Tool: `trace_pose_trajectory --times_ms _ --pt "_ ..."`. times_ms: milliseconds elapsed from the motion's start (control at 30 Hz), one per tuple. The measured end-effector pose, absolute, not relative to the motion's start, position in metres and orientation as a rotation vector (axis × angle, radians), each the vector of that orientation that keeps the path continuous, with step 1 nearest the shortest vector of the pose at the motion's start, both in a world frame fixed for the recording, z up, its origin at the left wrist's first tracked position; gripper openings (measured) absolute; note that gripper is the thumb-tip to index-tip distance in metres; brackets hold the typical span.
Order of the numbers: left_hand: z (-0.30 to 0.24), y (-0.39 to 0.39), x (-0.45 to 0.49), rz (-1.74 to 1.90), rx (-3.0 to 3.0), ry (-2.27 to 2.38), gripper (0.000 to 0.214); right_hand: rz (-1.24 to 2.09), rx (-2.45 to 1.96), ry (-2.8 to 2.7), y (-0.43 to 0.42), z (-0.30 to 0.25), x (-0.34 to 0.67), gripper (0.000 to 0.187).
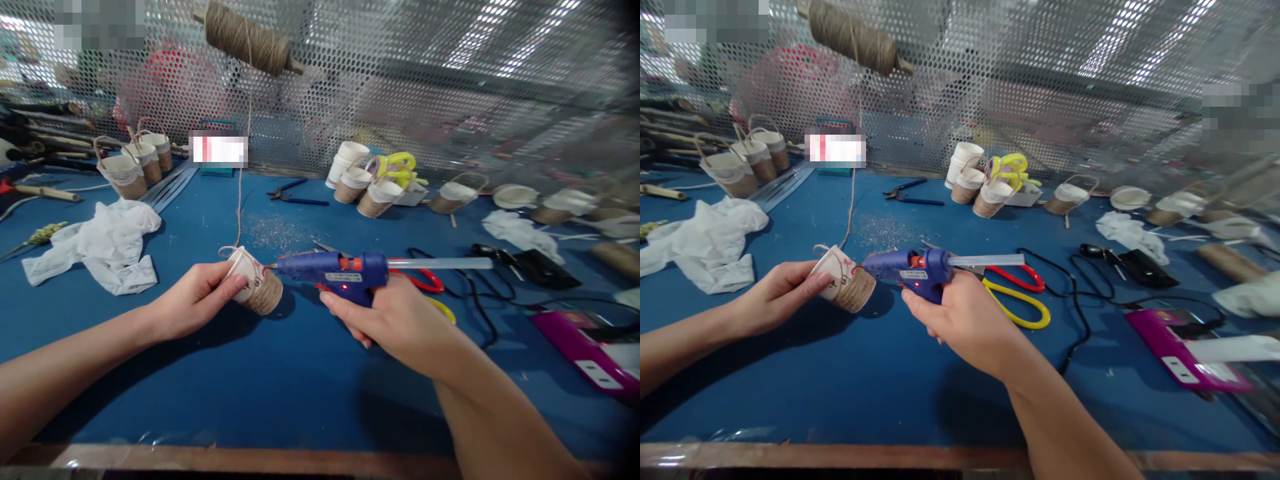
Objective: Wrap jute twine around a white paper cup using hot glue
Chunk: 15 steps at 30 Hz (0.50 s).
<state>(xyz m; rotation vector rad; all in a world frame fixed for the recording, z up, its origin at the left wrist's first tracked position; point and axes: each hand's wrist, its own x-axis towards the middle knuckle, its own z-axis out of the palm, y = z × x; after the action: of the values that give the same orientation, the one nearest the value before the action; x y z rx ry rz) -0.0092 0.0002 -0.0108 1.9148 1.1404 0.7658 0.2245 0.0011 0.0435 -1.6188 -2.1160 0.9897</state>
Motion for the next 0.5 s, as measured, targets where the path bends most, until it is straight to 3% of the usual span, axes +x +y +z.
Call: trace_pose_trajectory --times_ms 267,500 --pt "-0.012 0.001 -0.009 0.754 1.876 1.168 0.034 0.936 -1.604 -2.132 -0.003 0.043 0.224 0.031" --pt "-0.012 0.003 -0.007 0.815 1.816 1.073 0.034 0.426 -1.369 -2.386 -0.011 0.036 0.231 0.018"
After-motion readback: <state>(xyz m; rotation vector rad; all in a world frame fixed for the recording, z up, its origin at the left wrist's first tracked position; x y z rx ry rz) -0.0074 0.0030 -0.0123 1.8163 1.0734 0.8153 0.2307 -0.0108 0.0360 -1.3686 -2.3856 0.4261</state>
